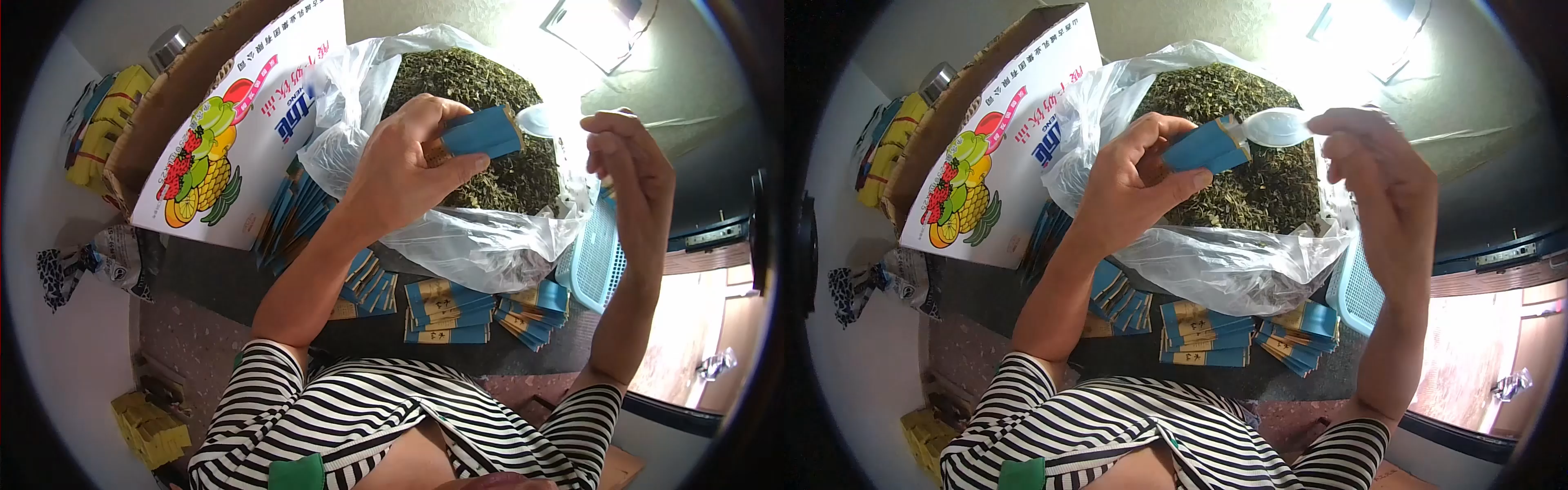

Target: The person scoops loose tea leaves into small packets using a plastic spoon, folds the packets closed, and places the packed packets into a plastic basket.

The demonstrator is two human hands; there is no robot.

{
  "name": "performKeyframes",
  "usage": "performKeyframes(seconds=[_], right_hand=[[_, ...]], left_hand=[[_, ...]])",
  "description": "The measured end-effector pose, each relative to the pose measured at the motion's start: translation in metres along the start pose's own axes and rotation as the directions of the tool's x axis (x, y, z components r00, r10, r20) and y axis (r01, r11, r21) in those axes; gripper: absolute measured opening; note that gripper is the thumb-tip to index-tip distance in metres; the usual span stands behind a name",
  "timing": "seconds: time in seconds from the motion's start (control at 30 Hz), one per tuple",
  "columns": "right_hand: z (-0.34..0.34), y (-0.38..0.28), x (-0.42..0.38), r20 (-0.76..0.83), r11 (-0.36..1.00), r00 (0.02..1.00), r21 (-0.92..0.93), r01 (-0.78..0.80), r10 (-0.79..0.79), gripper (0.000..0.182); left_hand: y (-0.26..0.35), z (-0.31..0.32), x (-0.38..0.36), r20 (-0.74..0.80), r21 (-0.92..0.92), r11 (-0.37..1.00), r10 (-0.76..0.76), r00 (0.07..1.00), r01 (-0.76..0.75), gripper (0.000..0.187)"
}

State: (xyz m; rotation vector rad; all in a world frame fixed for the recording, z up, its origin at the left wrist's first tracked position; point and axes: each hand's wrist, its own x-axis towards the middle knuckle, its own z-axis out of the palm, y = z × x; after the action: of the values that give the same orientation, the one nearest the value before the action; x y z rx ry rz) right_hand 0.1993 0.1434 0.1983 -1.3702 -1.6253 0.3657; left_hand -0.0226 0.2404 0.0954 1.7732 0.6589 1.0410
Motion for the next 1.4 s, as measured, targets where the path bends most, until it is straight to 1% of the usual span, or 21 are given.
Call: performKeyframes(seconds=[0.03,0.07,0.13,0.17,0.23,0.27,0.3,0.37,0.43,0.47,0.5,0.57,0.6,0.63,0.73,0.83,1.1,1.17,1.3,1.37,1.4], right_hand=[[-0.005,0.003,-0.001,0.003,1.000,1.000,0.000,-0.004,0.004,0.020],[-0.011,0.008,0.000,-0.020,0.998,0.998,-0.035,-0.059,0.059,0.021],[-0.019,0.020,0.000,-0.054,0.982,0.988,-0.113,-0.150,0.145,0.023],[-0.019,0.028,0.000,-0.057,0.982,0.988,-0.115,-0.152,0.146,0.023],[-0.018,0.043,0.000,-0.072,0.912,0.976,-0.348,-0.219,0.207,0.022],[-0.016,0.053,0.001,-0.021,0.899,0.993,-0.423,-0.111,0.112,0.022],[-0.011,0.057,0.002,0.001,0.879,0.991,-0.461,-0.119,0.135,0.023],[0.006,0.070,0.002,0.022,0.895,0.976,-0.402,-0.192,0.219,0.025],[0.025,0.086,0.005,0.045,0.921,0.969,-0.324,-0.214,0.241,0.026],[0.034,0.085,0.008,0.052,0.923,0.959,-0.292,-0.252,0.279,0.028],[0.040,0.085,0.011,0.052,0.924,0.960,-0.290,-0.249,0.275,0.028],[0.050,0.085,0.016,0.047,0.946,0.949,-0.100,-0.307,0.313,0.029],[0.052,0.083,0.018,0.036,0.937,0.938,-0.072,-0.343,0.346,0.029],[0.050,0.085,0.020,0.036,0.938,0.939,-0.071,-0.340,0.343,0.029],[0.039,0.088,0.021,0.012,0.923,0.927,0.099,-0.373,0.374,0.025],[0.022,0.086,0.019,0.026,0.919,0.936,0.182,-0.350,0.351,0.024],[-0.010,0.048,0.013,0.028,0.913,0.928,0.171,-0.370,0.371,0.028],[-0.014,0.042,0.012,0.083,0.911,0.934,0.204,-0.358,0.348,0.028],[-0.005,0.030,0.011,0.139,0.906,0.928,0.209,-0.369,0.346,0.028],[0.005,0.020,0.013,0.204,0.931,0.918,0.069,-0.359,0.339,0.027],[0.012,0.013,0.014,0.237,0.945,0.924,0.064,-0.322,0.299,0.026]], left_hand=[[-0.002,0.001,0.000,-0.027,-0.020,0.999,0.030,0.999,-0.030,0.042],[-0.002,0.001,-0.001,-0.053,-0.038,0.997,0.061,0.997,-0.063,0.042],[0.004,-0.002,-0.002,-0.057,-0.047,0.998,0.035,0.998,-0.038,0.042],[0.008,-0.004,-0.003,-0.062,-0.055,0.998,0.013,0.998,-0.017,0.043],[0.011,-0.007,-0.003,-0.081,-0.048,0.998,0.038,0.996,-0.042,0.043],[0.011,-0.009,-0.004,-0.103,-0.039,0.997,0.060,0.993,-0.065,0.044],[0.011,-0.010,-0.004,-0.101,-0.039,0.997,0.059,0.993,-0.063,0.044],[0.011,-0.012,-0.004,-0.119,-0.071,0.996,0.038,0.992,-0.046,0.043],[0.010,-0.012,-0.003,-0.112,-0.053,0.997,0.046,0.993,-0.053,0.043],[0.010,-0.013,-0.003,-0.107,-0.035,0.998,0.053,0.993,-0.057,0.043],[0.010,-0.013,-0.002,-0.109,-0.032,0.998,0.056,0.993,-0.059,0.043],[0.011,-0.013,-0.003,-0.106,-0.005,0.998,0.061,0.992,-0.062,0.044],[0.011,-0.013,-0.002,-0.106,-0.004,0.998,0.063,0.992,-0.063,0.044],[0.010,-0.014,-0.002,-0.091,-0.009,0.998,0.058,0.994,-0.059,0.045],[0.009,-0.015,-0.001,-0.075,-0.021,0.999,0.044,0.996,-0.046,0.045],[0.008,-0.016,0.000,-0.067,-0.023,0.999,0.041,0.997,-0.043,0.045],[0.004,-0.011,-0.001,-0.031,0.014,0.999,0.052,0.998,-0.052,0.047],[0.005,-0.009,-0.001,-0.014,0.061,0.997,0.053,0.999,-0.052,0.046],[0.007,-0.003,-0.003,0.002,0.049,0.999,0.019,1.000,-0.020,0.047],[0.004,0.001,-0.002,0.022,-0.047,0.997,0.054,0.998,-0.053,0.049],[0.003,0.003,-0.002,0.023,-0.048,0.997,0.057,0.998,-0.056,0.049]])
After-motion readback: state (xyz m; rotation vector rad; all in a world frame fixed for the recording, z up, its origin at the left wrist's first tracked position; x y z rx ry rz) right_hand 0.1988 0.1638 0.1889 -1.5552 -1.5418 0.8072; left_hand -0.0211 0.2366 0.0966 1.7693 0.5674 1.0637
